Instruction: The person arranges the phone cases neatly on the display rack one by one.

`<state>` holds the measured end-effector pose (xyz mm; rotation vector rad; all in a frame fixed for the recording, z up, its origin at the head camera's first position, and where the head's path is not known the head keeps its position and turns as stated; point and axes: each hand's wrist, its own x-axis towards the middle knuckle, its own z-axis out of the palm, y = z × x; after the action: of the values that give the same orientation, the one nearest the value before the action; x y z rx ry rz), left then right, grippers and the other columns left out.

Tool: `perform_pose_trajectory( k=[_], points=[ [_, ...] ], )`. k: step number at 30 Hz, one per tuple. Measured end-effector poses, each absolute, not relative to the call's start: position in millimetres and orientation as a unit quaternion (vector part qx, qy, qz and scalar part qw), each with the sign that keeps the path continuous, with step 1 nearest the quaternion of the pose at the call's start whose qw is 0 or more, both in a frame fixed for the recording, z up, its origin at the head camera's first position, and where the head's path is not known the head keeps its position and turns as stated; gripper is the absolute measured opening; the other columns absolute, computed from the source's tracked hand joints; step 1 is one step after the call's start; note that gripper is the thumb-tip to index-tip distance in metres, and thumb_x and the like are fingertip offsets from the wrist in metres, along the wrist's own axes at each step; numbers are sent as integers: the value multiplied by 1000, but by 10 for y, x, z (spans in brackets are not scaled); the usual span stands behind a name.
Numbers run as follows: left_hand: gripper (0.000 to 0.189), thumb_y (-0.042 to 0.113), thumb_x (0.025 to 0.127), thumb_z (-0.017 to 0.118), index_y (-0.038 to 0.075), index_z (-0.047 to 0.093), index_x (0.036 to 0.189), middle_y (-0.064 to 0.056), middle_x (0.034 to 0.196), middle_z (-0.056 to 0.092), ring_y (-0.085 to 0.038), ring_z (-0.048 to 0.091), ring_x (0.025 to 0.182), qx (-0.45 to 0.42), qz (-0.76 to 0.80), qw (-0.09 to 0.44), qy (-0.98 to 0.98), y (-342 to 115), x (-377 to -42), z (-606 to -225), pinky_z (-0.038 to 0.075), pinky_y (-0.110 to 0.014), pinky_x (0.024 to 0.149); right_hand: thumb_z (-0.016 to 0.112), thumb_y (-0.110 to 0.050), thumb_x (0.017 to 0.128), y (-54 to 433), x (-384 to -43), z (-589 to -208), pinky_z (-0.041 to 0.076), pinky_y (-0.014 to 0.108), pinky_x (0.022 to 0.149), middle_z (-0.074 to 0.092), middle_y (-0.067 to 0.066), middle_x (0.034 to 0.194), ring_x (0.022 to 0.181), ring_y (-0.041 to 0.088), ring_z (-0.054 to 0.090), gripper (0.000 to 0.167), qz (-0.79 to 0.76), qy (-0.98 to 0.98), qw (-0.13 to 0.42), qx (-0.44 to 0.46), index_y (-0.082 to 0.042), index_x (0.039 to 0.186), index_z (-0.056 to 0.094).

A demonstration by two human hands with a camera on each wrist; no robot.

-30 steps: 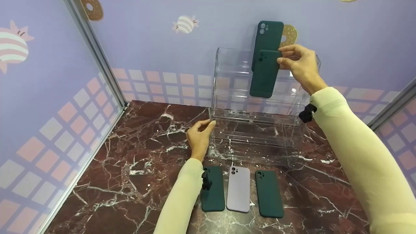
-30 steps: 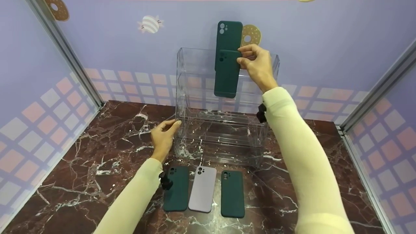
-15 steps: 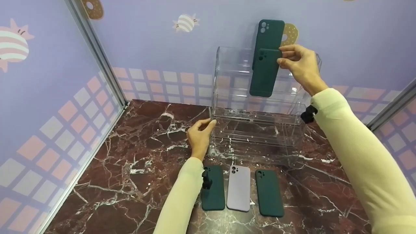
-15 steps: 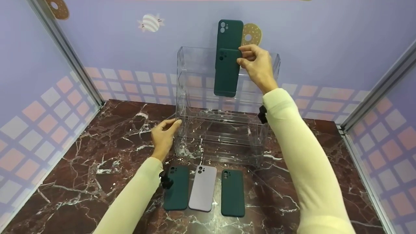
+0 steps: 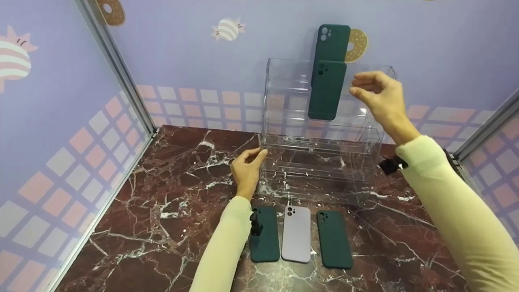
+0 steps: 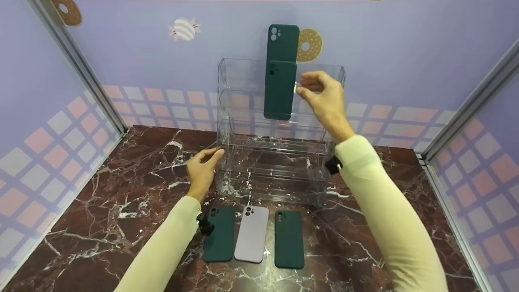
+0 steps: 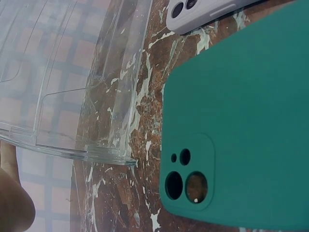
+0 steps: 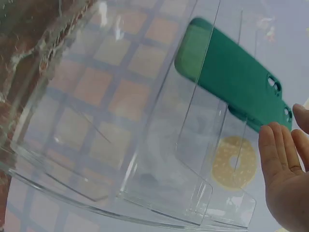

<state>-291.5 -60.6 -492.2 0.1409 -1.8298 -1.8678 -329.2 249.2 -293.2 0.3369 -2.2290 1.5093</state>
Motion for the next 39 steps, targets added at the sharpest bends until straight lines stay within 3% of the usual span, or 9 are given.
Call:
perform_pose_trajectory(
  k=[8,19,24,32,39],
  points=[
    [17,13,87,91,5,84,100,-5,90,80,-15,73,78,54,-685,262,-678,-646,-2913,-4917,56,-22,68,81,0,94,2530,-3003,-3143,58,23,89,77,11,112,98,16,73,30,593,-770,181,149,2,122,73],
    [16,12,87,91,4,84,100,-6,91,80,-16,74,79,44,-685,267,-676,-645,-2915,-4928,57,-23,69,78,-5,97,2697,-2680,-3590,57,23,89,74,12,122,102,14,72,40,555,-808,125,155,5,134,65],
    [17,16,88,91,7,85,101,-3,90,80,-17,74,79,39,-683,263,-680,-659,-2901,-4938,56,-24,68,79,-7,97,2739,-2515,-3798,57,22,87,73,18,123,100,12,72,37,530,-826,117,154,2,131,68],
    [24,15,88,90,-1,83,104,-5,91,80,-16,74,79,41,-684,265,-678,-669,-2896,-4920,56,-22,69,80,-4,94,2772,-2247,-4154,60,29,83,74,20,119,96,16,75,35,540,-823,82,157,1,127,71],
    [17,13,86,91,4,84,99,-5,90,80,-15,74,78,48,-690,269,-670,-670,-2908,-4923,56,-22,68,82,-3,92,2793,-2093,-4470,62,29,76,76,18,115,90,23,77,32,538,-825,72,158,1,122,73]
  ],
)
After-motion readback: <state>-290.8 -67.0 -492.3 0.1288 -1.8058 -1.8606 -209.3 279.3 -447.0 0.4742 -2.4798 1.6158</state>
